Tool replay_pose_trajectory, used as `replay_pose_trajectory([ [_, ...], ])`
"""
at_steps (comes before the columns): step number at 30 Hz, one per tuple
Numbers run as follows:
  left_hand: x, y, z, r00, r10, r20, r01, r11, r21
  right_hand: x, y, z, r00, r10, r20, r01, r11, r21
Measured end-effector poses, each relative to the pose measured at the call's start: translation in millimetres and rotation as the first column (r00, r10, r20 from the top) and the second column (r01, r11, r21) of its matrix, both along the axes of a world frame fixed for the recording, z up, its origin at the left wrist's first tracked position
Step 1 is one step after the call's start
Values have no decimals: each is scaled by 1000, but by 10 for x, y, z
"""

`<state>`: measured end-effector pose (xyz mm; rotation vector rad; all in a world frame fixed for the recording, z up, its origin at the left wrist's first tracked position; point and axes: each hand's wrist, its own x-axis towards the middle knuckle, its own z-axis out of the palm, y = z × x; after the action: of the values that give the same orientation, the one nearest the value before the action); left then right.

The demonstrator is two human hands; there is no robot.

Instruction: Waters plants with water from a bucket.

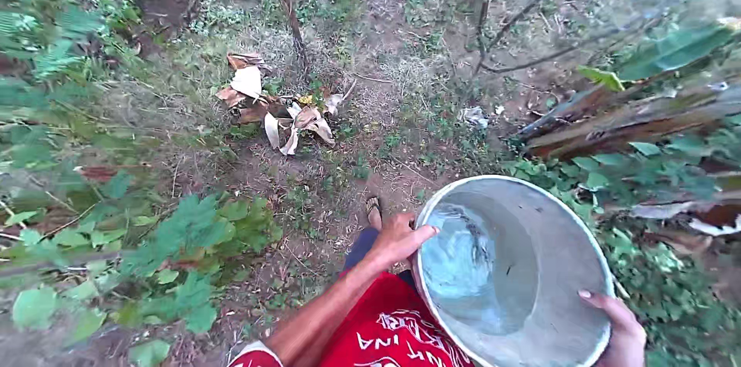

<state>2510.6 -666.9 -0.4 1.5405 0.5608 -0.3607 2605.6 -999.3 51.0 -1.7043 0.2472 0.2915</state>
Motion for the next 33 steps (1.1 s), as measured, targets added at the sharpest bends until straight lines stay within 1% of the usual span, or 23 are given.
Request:
replay_pose_trajectory([
  [3, 390, 269, -219, 999, 22, -44, -22, 1000, 15, 548, 305, -190, 998, 45, -38, -46, 999, -29],
  [5, 767, 473, -335, 999, 47, -24, -46, 998, 33, 996, 499, -346, 997, 66, -28, -67, 997, -29],
  [8, 1152, 690, -314, 994, 96, -43, -94, 995, 39, 1513, 710, -507, 995, 86, -55, -88, 996, -33],
  [11, 1573, 921, -210, 988, 145, -57, -140, 987, 78, 2030, 1017, -515, 993, 100, -67, -103, 994, -44],
  [14, 1994, 1140, -192, 980, 192, -52, -188, 978, 86, 2538, 1268, -602, 992, 109, -63, -110, 994, -23],
  [18, 2481, 1379, -329, 948, 318, 5, -318, 946, 62, 3292, 1644, -774, 980, 195, -46, -194, 981, 25],
  [20, 2705, 1514, -409, 933, 361, 19, -361, 932, 33, 3600, 1825, -891, 975, 218, -46, -216, 975, 50],
  [24, 3267, 1868, -540, 897, 442, 22, -442, 896, 33, 4290, 2317, -1142, 964, 265, -16, -261, 957, 128],
  [26, 3529, 2065, -727, 882, 470, 33, -470, 882, 27, 4570, 2591, -1282, 962, 275, 5, -272, 951, 146],
  [28, 3812, 2331, -1009, 876, 479, 61, -481, 877, 20, 4850, 2885, -1490, 961, 275, 28, -276, 948, 161],
  [30, 4114, 2678, -1318, 869, 489, 80, -491, 871, 11, 5125, 3233, -1771, 963, 266, 43, -269, 947, 174],
  [33, 4585, 3259, -1849, 867, 491, 88, -493, 870, 3, 5566, 3817, -2227, 958, 284, 49, -288, 946, 148],
])
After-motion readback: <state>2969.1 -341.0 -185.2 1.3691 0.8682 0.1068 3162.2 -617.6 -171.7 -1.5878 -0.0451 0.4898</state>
